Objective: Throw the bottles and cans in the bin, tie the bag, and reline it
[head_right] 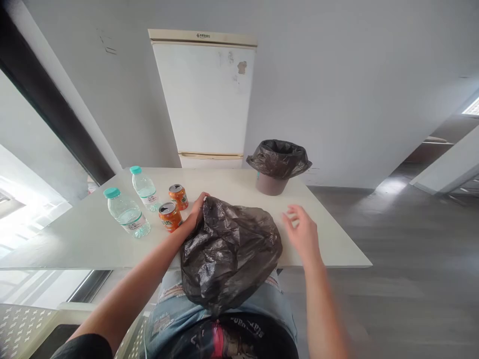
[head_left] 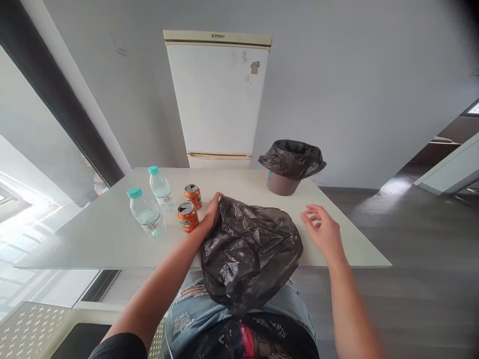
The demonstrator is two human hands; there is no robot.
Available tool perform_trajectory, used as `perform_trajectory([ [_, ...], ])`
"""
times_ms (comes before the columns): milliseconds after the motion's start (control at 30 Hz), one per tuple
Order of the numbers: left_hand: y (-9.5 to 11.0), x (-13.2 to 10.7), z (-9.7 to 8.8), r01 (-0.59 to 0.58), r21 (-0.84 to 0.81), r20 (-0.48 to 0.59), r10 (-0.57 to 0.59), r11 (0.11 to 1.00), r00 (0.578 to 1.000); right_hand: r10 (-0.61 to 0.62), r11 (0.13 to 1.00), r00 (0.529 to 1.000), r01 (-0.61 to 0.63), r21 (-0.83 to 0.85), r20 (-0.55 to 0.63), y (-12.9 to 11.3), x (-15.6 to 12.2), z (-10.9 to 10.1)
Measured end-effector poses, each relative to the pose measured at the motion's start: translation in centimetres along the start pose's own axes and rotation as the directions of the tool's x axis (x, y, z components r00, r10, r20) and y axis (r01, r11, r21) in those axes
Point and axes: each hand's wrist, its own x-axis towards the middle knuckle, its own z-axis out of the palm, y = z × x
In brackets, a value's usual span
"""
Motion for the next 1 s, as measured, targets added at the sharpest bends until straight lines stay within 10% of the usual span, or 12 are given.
perform_trajectory([
  [67,-0.1,0.1,-0.1,-0.029,0.01,0.022,0.029,1.0,0.999,-0.325,0.943,0.943,0.318,-0.103,-0.068,-2.2,-0.4,1.0],
  [133,-0.4,0.3,-0.3,-0.067,0.022,0.047,0.066,0.997,0.997,-0.552,0.816,0.807,0.575,-0.067,0.209,-4.5,-1.1,2.9],
  [200,-0.7,0.6,-0.4,-0.083,0.037,0.064,0.08,0.996,0.995,-0.562,0.748,0.654,0.663,-0.025,0.507,-5.9,-1.6,5.3],
  [267,-1.0,1.0,-0.4,-0.079,0.068,0.053,0.075,0.995,0.996,-0.444,0.758,0.599,0.648,-0.077,0.666,-5.9,-1.6,7.4],
  [500,-2.0,1.7,0.5,-0.03,-0.169,0.067,0.042,0.985,0.997,-0.105,0.817,0.746,0.442,-0.37,0.658,0.1,2.1,10.5],
  [667,-0.3,0.5,0.2,-0.351,0.095,0.039,0.348,0.932,0.937,-0.021,0.809,0.797,0.368,-0.458,0.604,1.6,4.1,11.7],
  [800,2.0,-1.1,0.1,-0.592,0.252,0.257,0.537,0.765,0.803,-0.076,0.793,0.76,0.438,-0.423,0.645,1.1,4.8,12.9],
  [1000,0.7,-1.1,0.2,-0.63,0.428,0.603,0.314,0.648,0.733,-0.194,0.811,0.831,0.435,-0.391,0.522,1.0,5.9,12.1],
])
